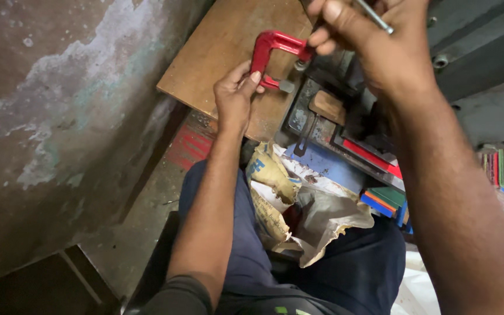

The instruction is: The person positions a small wooden block on the bed of a heavy machine and secures it with a red G-clamp, tightening the clamp screw by hand. They then adjust the block and machine parts, operate the machine, and later loosen and reposition the clamp while handling a red L-shaped piece.

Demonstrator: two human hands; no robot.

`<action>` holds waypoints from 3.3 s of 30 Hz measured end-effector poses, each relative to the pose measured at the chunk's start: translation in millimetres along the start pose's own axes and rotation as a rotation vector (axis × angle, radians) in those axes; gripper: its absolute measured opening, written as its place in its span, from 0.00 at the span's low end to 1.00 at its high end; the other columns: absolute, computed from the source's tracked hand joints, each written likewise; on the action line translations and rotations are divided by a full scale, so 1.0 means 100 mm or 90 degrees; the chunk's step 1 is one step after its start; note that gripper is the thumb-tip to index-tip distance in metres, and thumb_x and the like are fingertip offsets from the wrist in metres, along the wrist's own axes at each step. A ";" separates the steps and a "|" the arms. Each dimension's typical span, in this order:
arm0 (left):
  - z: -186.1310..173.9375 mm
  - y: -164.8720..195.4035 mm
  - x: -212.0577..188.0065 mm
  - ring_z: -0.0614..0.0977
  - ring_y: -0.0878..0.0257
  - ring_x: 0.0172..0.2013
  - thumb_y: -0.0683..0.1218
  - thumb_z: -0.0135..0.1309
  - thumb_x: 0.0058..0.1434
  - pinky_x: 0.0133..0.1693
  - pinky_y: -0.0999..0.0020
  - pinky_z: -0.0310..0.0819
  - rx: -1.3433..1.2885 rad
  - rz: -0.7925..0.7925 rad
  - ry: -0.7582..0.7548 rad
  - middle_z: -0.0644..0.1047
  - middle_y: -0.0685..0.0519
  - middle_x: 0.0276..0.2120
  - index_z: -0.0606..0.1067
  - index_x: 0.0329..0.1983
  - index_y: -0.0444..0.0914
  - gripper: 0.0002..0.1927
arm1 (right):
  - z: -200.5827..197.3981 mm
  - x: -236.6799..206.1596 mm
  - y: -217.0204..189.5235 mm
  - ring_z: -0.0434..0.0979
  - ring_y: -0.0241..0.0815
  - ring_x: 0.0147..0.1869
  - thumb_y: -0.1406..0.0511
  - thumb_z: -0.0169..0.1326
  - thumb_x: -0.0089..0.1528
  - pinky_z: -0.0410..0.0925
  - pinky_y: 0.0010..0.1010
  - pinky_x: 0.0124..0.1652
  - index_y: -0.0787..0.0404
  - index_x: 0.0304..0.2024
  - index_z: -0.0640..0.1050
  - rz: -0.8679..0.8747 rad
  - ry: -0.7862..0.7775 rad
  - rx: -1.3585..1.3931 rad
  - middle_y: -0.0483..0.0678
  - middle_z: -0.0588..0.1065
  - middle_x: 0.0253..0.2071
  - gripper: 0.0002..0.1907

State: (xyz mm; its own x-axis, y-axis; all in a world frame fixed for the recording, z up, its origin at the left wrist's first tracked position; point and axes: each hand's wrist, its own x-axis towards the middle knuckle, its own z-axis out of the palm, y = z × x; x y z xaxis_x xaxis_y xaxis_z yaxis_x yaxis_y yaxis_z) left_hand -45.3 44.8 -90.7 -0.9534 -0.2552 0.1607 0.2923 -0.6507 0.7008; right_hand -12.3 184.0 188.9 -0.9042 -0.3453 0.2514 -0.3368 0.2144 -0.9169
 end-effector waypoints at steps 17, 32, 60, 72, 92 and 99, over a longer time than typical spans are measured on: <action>0.01 -0.16 -0.08 0.78 0.70 0.32 0.35 0.56 0.67 0.37 0.76 0.74 0.037 0.002 -0.053 0.82 0.53 0.38 0.78 0.56 0.28 0.14 | 0.05 -0.32 -0.17 0.82 0.35 0.43 0.76 0.52 0.67 0.77 0.24 0.46 0.71 0.53 0.76 0.031 0.094 -0.033 0.49 0.79 0.46 0.12; 0.11 -0.24 -0.16 0.78 0.71 0.30 0.38 0.58 0.66 0.35 0.76 0.74 0.083 -0.023 -0.066 0.83 0.54 0.37 0.79 0.55 0.30 0.15 | -0.05 -0.27 -0.32 0.84 0.40 0.45 0.79 0.50 0.71 0.78 0.24 0.41 0.73 0.57 0.77 0.087 0.066 -0.201 0.54 0.79 0.47 0.13; 0.18 -0.24 -0.22 0.78 0.72 0.31 0.40 0.58 0.67 0.36 0.76 0.73 0.112 -0.049 -0.148 0.81 0.56 0.35 0.80 0.52 0.30 0.13 | -0.13 -0.59 -0.63 0.81 0.56 0.47 0.73 0.63 0.61 0.72 0.41 0.46 0.71 0.49 0.80 -0.090 -0.041 -0.656 0.62 0.79 0.47 0.14; 0.16 -0.34 -0.20 0.77 0.72 0.32 0.40 0.58 0.68 0.36 0.76 0.72 0.070 -0.048 -0.158 0.81 0.56 0.34 0.79 0.52 0.30 0.12 | -0.21 -0.25 -0.55 0.79 0.57 0.37 0.67 0.59 0.65 0.70 0.45 0.34 0.56 0.47 0.85 -0.189 -0.047 -1.051 0.56 0.79 0.34 0.09; 0.20 -0.37 -0.20 0.77 0.71 0.31 0.40 0.57 0.68 0.36 0.75 0.73 0.089 -0.053 -0.128 0.82 0.55 0.35 0.79 0.53 0.30 0.13 | -0.14 -0.46 -0.86 0.79 0.68 0.43 0.52 0.52 0.72 0.70 0.54 0.45 0.60 0.58 0.79 0.100 -0.087 -0.994 0.64 0.79 0.36 0.22; 0.20 -0.39 -0.19 0.77 0.72 0.31 0.40 0.57 0.67 0.36 0.75 0.73 0.094 -0.034 -0.133 0.81 0.55 0.34 0.79 0.53 0.29 0.13 | -0.02 -0.61 -0.94 0.81 0.63 0.41 0.56 0.51 0.70 0.71 0.51 0.43 0.61 0.70 0.67 0.120 -0.075 -0.772 0.61 0.80 0.35 0.28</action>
State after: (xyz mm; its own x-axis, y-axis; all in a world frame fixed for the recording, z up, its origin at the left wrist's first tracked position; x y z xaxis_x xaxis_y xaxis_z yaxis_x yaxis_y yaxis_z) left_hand -39.7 89.4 -106.7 -0.9662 -0.0606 0.2506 0.2424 -0.5443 0.8031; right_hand 74.3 186.6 260.3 -0.9570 -0.2840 0.0588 -0.2865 0.9573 -0.0397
